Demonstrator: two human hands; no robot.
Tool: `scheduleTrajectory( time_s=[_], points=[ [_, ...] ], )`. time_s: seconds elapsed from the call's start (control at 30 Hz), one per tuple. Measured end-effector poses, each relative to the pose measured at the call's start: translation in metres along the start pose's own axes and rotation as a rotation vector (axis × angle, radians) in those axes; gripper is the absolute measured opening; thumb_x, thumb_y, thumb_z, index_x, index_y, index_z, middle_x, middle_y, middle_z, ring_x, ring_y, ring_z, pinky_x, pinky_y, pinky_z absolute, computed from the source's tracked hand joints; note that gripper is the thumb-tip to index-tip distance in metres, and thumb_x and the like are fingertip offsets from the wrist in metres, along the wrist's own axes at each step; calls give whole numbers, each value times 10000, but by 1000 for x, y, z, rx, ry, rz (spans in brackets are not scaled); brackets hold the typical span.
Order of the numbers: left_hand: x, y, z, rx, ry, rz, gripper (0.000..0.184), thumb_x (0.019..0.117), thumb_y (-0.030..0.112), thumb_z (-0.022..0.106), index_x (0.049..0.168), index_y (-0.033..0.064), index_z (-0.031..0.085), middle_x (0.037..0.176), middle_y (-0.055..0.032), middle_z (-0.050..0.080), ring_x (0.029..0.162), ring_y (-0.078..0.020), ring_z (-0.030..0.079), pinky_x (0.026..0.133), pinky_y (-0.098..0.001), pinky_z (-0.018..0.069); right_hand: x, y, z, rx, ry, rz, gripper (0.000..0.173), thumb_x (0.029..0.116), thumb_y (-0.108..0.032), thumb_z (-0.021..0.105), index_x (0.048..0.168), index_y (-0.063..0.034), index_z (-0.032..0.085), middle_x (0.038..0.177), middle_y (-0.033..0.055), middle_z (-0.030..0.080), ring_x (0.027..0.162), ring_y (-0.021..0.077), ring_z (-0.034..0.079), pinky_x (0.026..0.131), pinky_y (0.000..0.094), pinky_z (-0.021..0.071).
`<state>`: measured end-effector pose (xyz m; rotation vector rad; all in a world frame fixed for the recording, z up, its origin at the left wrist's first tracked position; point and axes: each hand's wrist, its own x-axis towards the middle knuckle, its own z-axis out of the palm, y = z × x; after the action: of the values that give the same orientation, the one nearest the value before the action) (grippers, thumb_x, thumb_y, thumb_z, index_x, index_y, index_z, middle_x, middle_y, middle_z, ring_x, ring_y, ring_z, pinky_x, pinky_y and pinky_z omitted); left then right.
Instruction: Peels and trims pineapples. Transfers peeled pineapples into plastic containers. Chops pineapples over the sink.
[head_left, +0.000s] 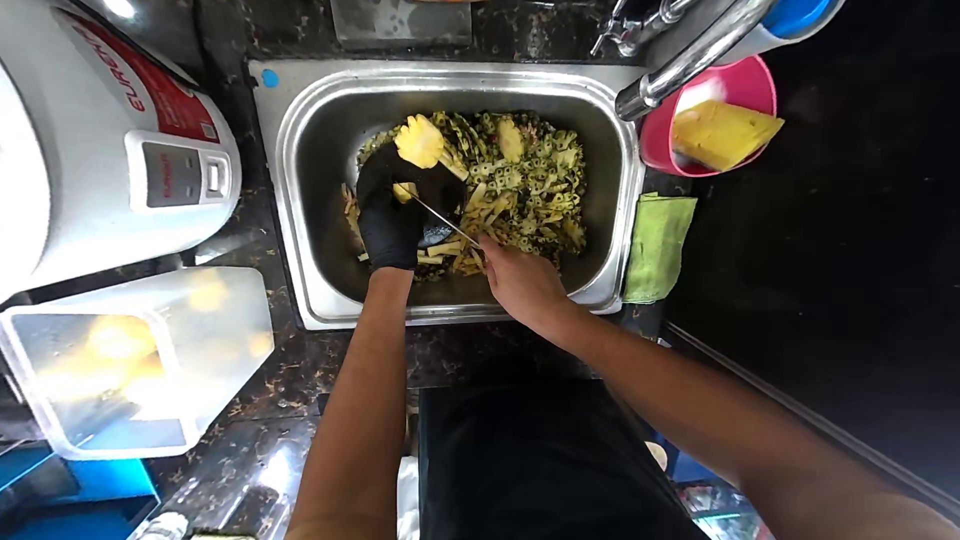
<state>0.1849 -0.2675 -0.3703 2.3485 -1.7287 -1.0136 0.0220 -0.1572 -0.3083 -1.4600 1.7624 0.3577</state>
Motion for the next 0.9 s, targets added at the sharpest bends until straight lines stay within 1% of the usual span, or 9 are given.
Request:
scheduleTrajectory(
  time_s=[0.07,0.17,0.23,0.37,0.53,0.6,0.67,0.8,0.9],
  points=[
    [1,0,1,5,-8,-10,381,907,261,728,1210,33,690,1132,-173,720,1065,-321,696,970,-557,530,8,-6,2,-2,8,-4,496,1083,-261,452,1575,-278,397,971,139,707,791,343,716,647,509,583],
    [0,-1,3,8,-6,-6,372,911,273,722,1204,46,694,1127,-160,722,1063,-317,696,970,-559,531,18,-15,2,17,30,-20,506,1071,-236,480,1568,-291,407,977,139,708,779,342,717,620,511,586],
    [0,-1,1,-4,3,3,366,904,277,732,1182,40,701,1105,-154,730,1048,-318,701,959,-557,536,13,-13,-1,6,44,-28,502,1071,-244,493,1565,-285,415,956,139,705,753,338,710,602,506,579],
    [1,-1,0,-15,-2,30,391,909,283,737,1218,45,696,1136,-163,724,1068,-318,698,976,-545,535,5,-3,2,-41,16,5,530,1069,-237,494,1588,-273,388,987,148,708,786,349,712,642,511,582],
    [1,0,4,-16,12,21,377,916,280,718,1211,46,693,1132,-167,723,1066,-316,698,972,-558,529,39,-19,1,-19,9,16,557,1055,-199,481,1589,-318,374,1024,157,703,846,364,720,666,536,587],
    [3,-3,3,-7,9,18,372,909,296,718,1207,74,706,1122,-143,734,1061,-304,705,965,-561,536,31,-16,1,-22,22,-8,543,1061,-212,497,1585,-295,379,1022,161,701,818,360,716,638,526,585],
    [3,-4,2,-16,-1,27,367,916,277,717,1218,69,699,1115,-145,732,1056,-306,702,960,-548,537,21,-9,2,-40,7,6,537,1066,-227,506,1584,-284,378,996,154,704,807,358,716,634,518,584],
    [0,1,-1,-6,-10,36,399,914,273,722,1228,30,682,1142,-188,714,1086,-336,690,986,-557,523,48,-11,11,-23,-38,48,539,1050,-197,511,1570,-279,394,1051,169,719,894,392,725,700,576,585],
    [1,-1,-2,-19,2,10,435,893,256,736,1272,54,664,1184,-180,707,1113,-331,685,989,-562,523,68,-11,15,11,-75,37,591,1038,-172,514,1587,-329,360,1094,166,724,956,401,722,747,595,584]
  ],
)
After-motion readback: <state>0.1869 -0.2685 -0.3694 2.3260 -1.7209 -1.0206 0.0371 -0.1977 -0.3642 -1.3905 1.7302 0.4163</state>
